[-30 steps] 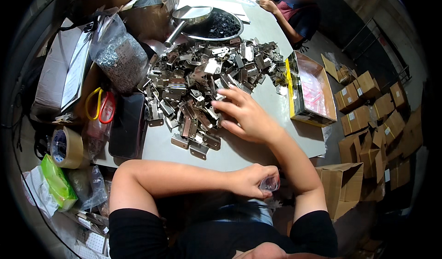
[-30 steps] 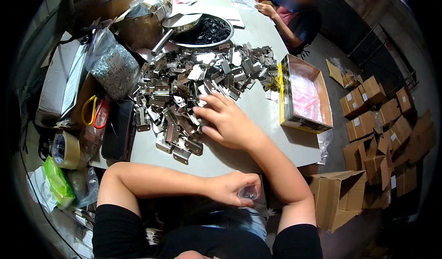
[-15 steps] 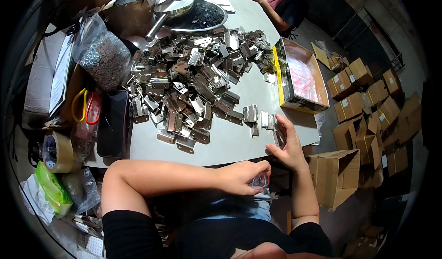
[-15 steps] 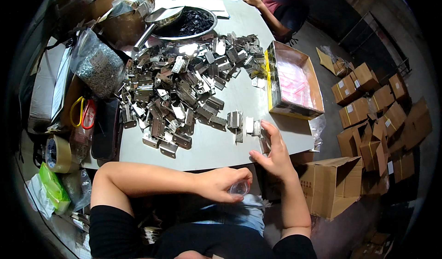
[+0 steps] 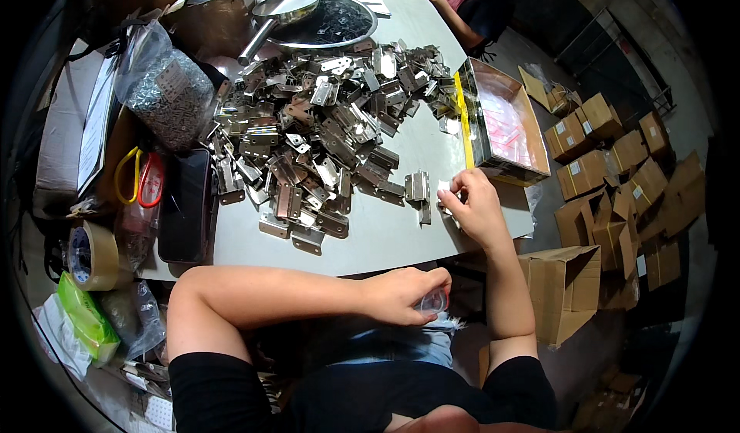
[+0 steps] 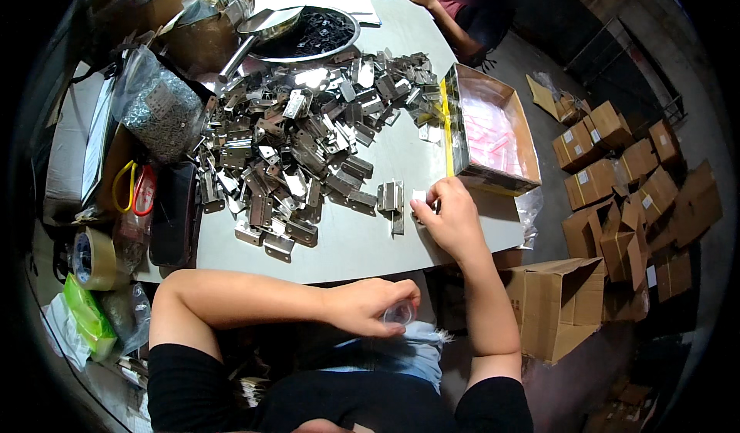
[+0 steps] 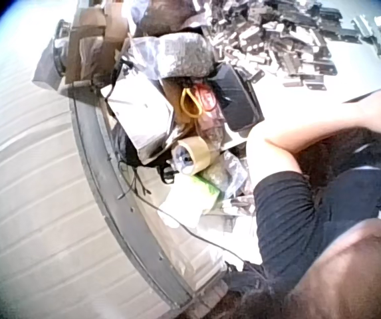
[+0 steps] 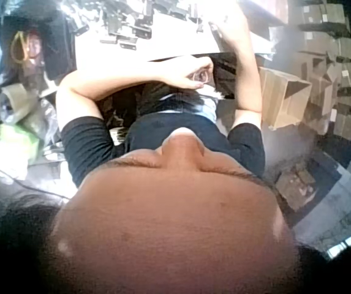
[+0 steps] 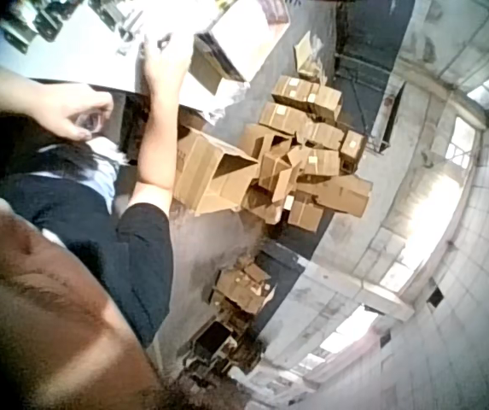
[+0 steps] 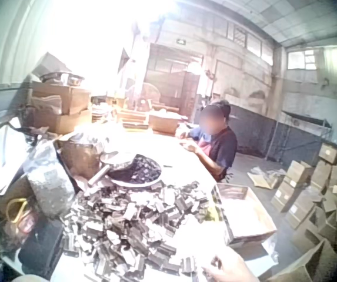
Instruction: The person picks up small metal hinges from a large pile on the table, places them into small plastic bags, and then puts the bags into a cardboard box. The person repeats this process continuously.
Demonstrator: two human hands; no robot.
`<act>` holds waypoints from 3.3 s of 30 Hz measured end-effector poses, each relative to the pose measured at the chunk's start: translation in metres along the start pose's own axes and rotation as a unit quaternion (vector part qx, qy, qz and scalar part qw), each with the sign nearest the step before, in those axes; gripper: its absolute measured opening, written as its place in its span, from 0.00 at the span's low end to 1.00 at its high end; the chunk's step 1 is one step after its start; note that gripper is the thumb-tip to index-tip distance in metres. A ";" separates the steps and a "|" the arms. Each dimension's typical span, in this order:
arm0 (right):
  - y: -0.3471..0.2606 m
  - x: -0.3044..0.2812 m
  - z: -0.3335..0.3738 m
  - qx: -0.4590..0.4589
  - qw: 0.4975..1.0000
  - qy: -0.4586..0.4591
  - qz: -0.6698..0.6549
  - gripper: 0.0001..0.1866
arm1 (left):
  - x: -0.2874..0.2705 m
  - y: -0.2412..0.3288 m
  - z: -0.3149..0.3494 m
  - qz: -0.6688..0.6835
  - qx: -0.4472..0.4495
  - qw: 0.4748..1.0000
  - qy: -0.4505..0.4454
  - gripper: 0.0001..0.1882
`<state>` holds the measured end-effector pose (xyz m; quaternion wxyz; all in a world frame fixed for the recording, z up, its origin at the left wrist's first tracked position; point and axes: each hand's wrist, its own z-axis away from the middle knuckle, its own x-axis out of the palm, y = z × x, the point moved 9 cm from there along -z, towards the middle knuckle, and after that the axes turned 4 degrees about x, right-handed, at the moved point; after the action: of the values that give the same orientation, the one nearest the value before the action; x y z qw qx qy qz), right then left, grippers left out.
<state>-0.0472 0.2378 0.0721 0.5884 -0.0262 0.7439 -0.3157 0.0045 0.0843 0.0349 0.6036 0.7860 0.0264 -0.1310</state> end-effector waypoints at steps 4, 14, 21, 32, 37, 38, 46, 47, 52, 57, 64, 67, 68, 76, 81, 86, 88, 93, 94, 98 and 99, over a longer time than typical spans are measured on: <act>0.004 0.001 -0.003 -0.016 0.998 0.009 -0.054 0.09 | 0.000 0.000 -0.001 -0.001 -0.005 1.000 -0.004 0.21; 0.017 -0.026 0.026 0.113 0.900 -0.017 -0.420 0.04 | -0.003 -0.003 0.000 0.033 -0.022 0.999 0.018 0.20; 0.016 -0.020 0.049 0.120 0.887 -0.054 -0.442 0.05 | -0.009 -0.007 -0.001 0.108 -0.037 0.992 0.058 0.18; -0.002 -0.008 0.094 0.071 0.945 -0.083 -0.308 0.14 | -0.033 -0.008 0.004 0.116 0.009 0.973 0.201 0.18; -0.035 -0.026 0.101 -0.065 0.993 -0.011 -0.098 0.10 | -0.023 -0.006 0.007 0.088 0.004 0.984 0.157 0.18; -0.038 -0.026 0.103 -0.090 0.993 -0.005 -0.077 0.10 | -0.019 -0.008 0.006 0.111 -0.010 0.983 0.146 0.18; -0.028 -0.016 0.086 -0.097 0.967 -0.158 -0.173 0.08 | -0.010 -0.029 0.009 0.262 -0.079 0.948 0.162 0.16; -0.032 -0.015 0.088 -0.060 0.971 -0.165 -0.160 0.10 | -0.013 -0.031 0.009 0.252 -0.085 0.949 0.168 0.15; -0.047 -0.021 0.104 -0.140 0.988 -0.036 -0.047 0.12 | -0.012 -0.018 0.006 0.247 -0.051 0.957 0.143 0.15; 0.003 -0.034 0.101 0.050 0.979 0.036 -0.195 0.05 | -0.016 -0.018 0.006 0.245 0.009 0.955 0.165 0.16; 0.062 0.004 0.067 0.245 0.905 0.009 -0.346 0.19 | 0.008 -0.024 0.005 0.237 -0.061 0.967 0.066 0.15; 0.048 -0.002 0.062 0.181 0.966 0.010 -0.183 0.15 | 0.008 -0.032 0.007 0.161 -0.091 0.981 0.066 0.15; 0.043 -0.002 0.061 0.155 0.974 0.003 -0.162 0.14 | 0.007 -0.031 0.008 0.142 -0.094 0.983 0.069 0.15; -0.028 -0.010 0.077 -0.012 0.987 -0.134 -0.083 0.08 | 0.023 -0.059 0.019 0.300 -0.237 0.921 0.073 0.17; -0.065 0.001 0.100 -0.151 0.951 -0.250 -0.103 0.10 | 0.031 -0.045 0.014 0.434 -0.201 0.878 0.029 0.17; -0.043 -0.003 0.055 -0.104 0.957 -0.212 -0.165 0.06 | 0.033 -0.027 0.015 0.408 -0.197 0.891 -0.026 0.18; -0.035 -0.027 0.020 -0.095 0.990 -0.059 -0.091 0.06 | 0.035 -0.029 0.013 0.395 -0.203 0.895 -0.040 0.19; -0.013 -0.007 0.001 -0.078 0.991 -0.098 -0.039 0.06 | 0.032 -0.033 0.012 0.368 -0.199 0.908 -0.038 0.20; -0.007 -0.002 0.001 -0.043 0.991 -0.119 -0.051 0.06 | 0.033 -0.033 0.012 0.369 -0.188 0.909 -0.038 0.20; 0.004 0.011 0.015 0.090 0.968 -0.151 -0.181 0.08 | 0.032 -0.032 0.012 0.335 -0.180 0.924 -0.048 0.20; 0.007 0.019 0.020 0.145 0.932 -0.152 -0.296 0.09 | 0.031 -0.030 0.012 0.316 -0.186 0.929 -0.057 0.20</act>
<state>-0.0328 0.2263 0.0503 0.5717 -0.2068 0.5504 -0.5722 0.0264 0.0777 -0.0031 0.7495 0.6186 -0.2338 0.0287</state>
